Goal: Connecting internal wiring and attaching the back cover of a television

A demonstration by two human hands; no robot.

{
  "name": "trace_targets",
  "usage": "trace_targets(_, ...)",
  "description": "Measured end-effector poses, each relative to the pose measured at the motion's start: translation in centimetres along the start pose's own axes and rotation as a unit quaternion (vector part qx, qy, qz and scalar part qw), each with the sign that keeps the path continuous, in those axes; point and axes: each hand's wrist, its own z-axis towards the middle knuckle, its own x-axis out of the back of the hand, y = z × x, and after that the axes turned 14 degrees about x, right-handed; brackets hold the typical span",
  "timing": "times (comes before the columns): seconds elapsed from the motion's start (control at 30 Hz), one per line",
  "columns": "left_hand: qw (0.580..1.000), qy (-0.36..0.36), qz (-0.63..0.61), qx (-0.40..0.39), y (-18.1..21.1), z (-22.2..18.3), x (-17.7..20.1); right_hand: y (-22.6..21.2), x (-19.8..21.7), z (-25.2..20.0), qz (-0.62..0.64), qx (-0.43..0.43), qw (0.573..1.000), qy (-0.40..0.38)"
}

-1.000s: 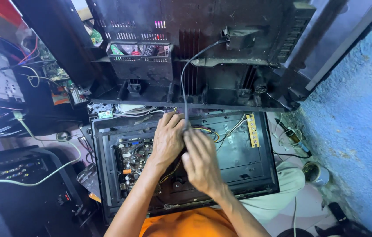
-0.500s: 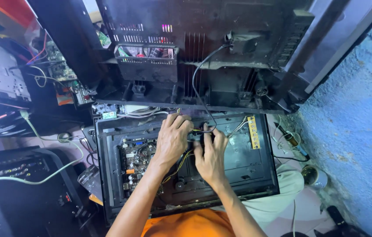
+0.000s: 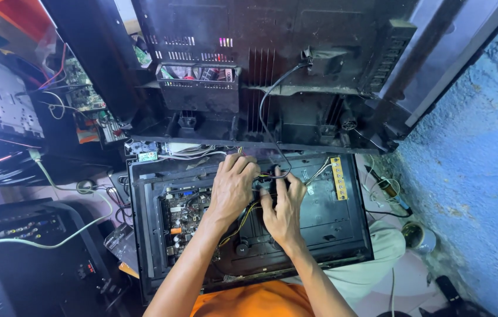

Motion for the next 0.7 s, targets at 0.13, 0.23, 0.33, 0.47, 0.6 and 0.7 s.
trace_targets(0.13, 1.0, 0.004, 0.007, -0.001, -0.4, -0.3, -0.6, -0.1, 0.1, 0.0, -0.009, 0.007, 1.0, 0.006)
trace_targets(0.23, 1.0, 0.005, 0.011, -0.003, -0.5, -0.3, -0.7, 0.0, 0.4, 0.1, -0.024, 0.014, 1.0, 0.001)
trace_targets(0.33, 1.0, 0.0, 0.001, 0.001, -0.5, -0.4, -0.6, 0.5, 0.6, 0.0, -0.013, 0.011, 1.0, -0.001)
trace_targets(0.47, 1.0, 0.002, 0.007, -0.002, -0.1, -0.3, -0.3, 0.7, 0.8, 0.1, -0.051, 0.027, 0.998, -0.018)
trace_targets(0.6, 1.0, 0.003, 0.009, -0.002, 0.1, -0.3, -0.1, 0.0, 1.7, 0.6, -0.086, 0.032, 0.995, -0.037)
trace_targets(0.7, 1.0, 0.001, 0.019, -0.004, 0.0, -0.4, -0.2, -0.6, 1.8, 1.1, -0.058, 0.002, 0.998, -0.024)
